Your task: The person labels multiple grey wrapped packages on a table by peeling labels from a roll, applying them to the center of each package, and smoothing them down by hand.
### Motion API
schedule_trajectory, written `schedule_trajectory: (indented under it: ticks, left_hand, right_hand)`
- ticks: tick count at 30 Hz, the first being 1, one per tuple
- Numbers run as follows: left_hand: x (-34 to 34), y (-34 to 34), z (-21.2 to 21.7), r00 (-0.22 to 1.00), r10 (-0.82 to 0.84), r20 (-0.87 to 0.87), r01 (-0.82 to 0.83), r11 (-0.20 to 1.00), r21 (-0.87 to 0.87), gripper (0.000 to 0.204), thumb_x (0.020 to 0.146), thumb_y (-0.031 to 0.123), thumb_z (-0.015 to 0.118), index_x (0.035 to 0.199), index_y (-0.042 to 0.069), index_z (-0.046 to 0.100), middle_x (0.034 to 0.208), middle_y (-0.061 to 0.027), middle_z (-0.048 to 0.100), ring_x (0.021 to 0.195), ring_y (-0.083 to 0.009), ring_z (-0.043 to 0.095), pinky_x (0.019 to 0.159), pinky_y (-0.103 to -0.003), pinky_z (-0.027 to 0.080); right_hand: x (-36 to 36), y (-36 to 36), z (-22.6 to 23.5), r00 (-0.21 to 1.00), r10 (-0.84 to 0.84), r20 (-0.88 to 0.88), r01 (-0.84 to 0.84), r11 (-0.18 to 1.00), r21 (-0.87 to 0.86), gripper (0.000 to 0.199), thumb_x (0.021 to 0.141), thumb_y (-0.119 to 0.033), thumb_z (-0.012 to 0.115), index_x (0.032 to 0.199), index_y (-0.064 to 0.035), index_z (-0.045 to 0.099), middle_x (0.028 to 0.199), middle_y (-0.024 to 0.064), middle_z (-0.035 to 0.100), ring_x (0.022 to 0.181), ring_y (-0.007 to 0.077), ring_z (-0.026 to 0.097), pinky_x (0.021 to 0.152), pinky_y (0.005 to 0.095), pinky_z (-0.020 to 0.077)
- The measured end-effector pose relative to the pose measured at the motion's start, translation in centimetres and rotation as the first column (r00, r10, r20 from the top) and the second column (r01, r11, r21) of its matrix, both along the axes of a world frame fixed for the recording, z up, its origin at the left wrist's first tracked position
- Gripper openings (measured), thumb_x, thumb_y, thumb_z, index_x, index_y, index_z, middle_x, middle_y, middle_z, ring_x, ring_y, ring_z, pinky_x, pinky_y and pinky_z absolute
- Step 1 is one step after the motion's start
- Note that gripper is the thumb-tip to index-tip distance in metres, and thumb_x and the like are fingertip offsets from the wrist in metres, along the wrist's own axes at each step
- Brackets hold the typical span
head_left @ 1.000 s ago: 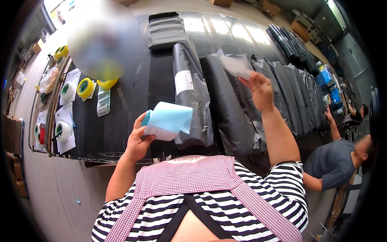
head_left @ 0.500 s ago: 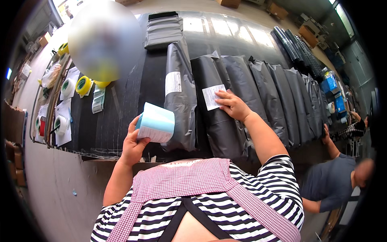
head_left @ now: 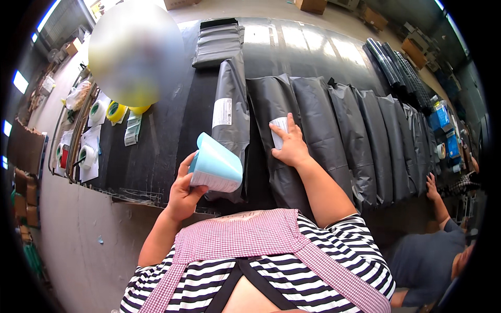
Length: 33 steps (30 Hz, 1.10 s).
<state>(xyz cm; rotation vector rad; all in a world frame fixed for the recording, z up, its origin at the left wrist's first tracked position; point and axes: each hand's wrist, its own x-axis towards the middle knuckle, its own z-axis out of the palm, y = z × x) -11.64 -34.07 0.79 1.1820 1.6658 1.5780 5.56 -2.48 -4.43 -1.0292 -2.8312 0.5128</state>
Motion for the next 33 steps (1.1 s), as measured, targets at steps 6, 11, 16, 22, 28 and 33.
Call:
schedule_trajectory:
  ticks: [6, 11, 16, 22, 28, 33]
  left_hand:
    - [-2.1, 3.5, -4.2, 0.998, 0.037, 0.056, -0.033, 0.997, -0.071, 0.03, 0.087, 0.002, 0.068, 0.117, 0.001, 0.072, 0.159, -0.0098, 0.036, 0.141, -0.0273, 0.043, 0.112, -0.039, 0.037]
    - [-0.6, 10.2, -4.5, 0.741, -0.429, -0.517, 0.165, 0.862, -0.479, 0.03, 0.087, 0.031, 0.074, 0.109, 0.012, 0.078, 0.162, -0.0058, 0.036, 0.156, -0.0329, 0.012, 0.115, -0.071, 0.02]
    - [5.4, 12.4, -3.7, 0.767, -0.315, -0.559, -0.113, 0.791, -0.601, 0.037, 0.092, 0.039, 0.065, 0.115, 0.012, 0.076, 0.148, -0.0108, 0.05, 0.156, -0.0324, 0.012, 0.111, -0.073, 0.024]
    - [7.2, 8.6, -2.4, 0.774, -0.285, -0.565, -0.236, 0.698, -0.676, 0.042, 0.093, 0.04, 0.065, 0.11, 0.003, 0.076, 0.139, -0.0129, 0.058, 0.154, -0.0398, 0.011, 0.111, -0.066, 0.031]
    - [4.0, 8.9, -0.6, 0.771, -0.483, -0.416, -0.04, 0.614, -0.788, 0.047, 0.097, 0.041, 0.062, 0.113, -0.002, 0.073, 0.152, -0.012, 0.049, 0.154, -0.0432, -0.002, 0.113, -0.066, 0.029]
    - [2.3, 9.2, 1.3, 0.76, -0.51, -0.403, 0.023, 0.641, -0.767, 0.046, 0.097, 0.042, 0.063, 0.117, 0.001, 0.072, 0.155, -0.0157, 0.045, 0.154, -0.0424, 0.01, 0.117, -0.067, 0.021]
  right_hand:
    - [-4.6, 3.3, -0.2, 0.989, -0.146, -0.009, 0.144, 0.982, -0.122, 0.078, 0.075, -0.026, 0.078, 0.146, -0.0433, 0.051, 0.17, 0.0144, 0.004, 0.145, 0.0452, 0.032, 0.11, 0.048, 0.0464]
    - [-6.7, 5.1, 0.2, 0.975, -0.221, 0.009, 0.22, 0.966, -0.137, 0.079, 0.077, -0.028, 0.078, 0.149, -0.0437, 0.048, 0.17, 0.0137, 0.005, 0.144, 0.0446, 0.035, 0.111, 0.049, 0.0444]
    - [-5.1, 4.4, 0.1, 0.982, -0.188, 0.017, 0.189, 0.971, -0.149, 0.081, 0.079, -0.029, 0.078, 0.15, -0.0443, 0.045, 0.17, 0.012, 0.006, 0.145, 0.043, 0.033, 0.111, 0.0525, 0.043]
    - [-5.3, 2.7, 0.6, 0.956, -0.286, 0.068, 0.294, 0.944, -0.148, 0.077, 0.08, -0.026, 0.077, 0.148, -0.0463, 0.048, 0.171, 0.0095, 0.006, 0.147, 0.0411, 0.03, 0.113, 0.0537, 0.0401]
    - [-6.1, 2.5, 0.8, 0.949, -0.309, 0.066, 0.315, 0.938, -0.146, 0.076, 0.079, -0.028, 0.078, 0.147, -0.0469, 0.049, 0.171, 0.01, 0.005, 0.148, 0.042, 0.028, 0.114, 0.0531, 0.0387]
    - [-3.0, 3.0, 0.3, 0.974, -0.154, -0.164, 0.138, 0.985, -0.107, 0.07, 0.083, -0.033, 0.077, 0.148, -0.0374, 0.052, 0.168, 0.0194, 0.016, 0.151, 0.044, 0.022, 0.115, 0.0591, 0.034]
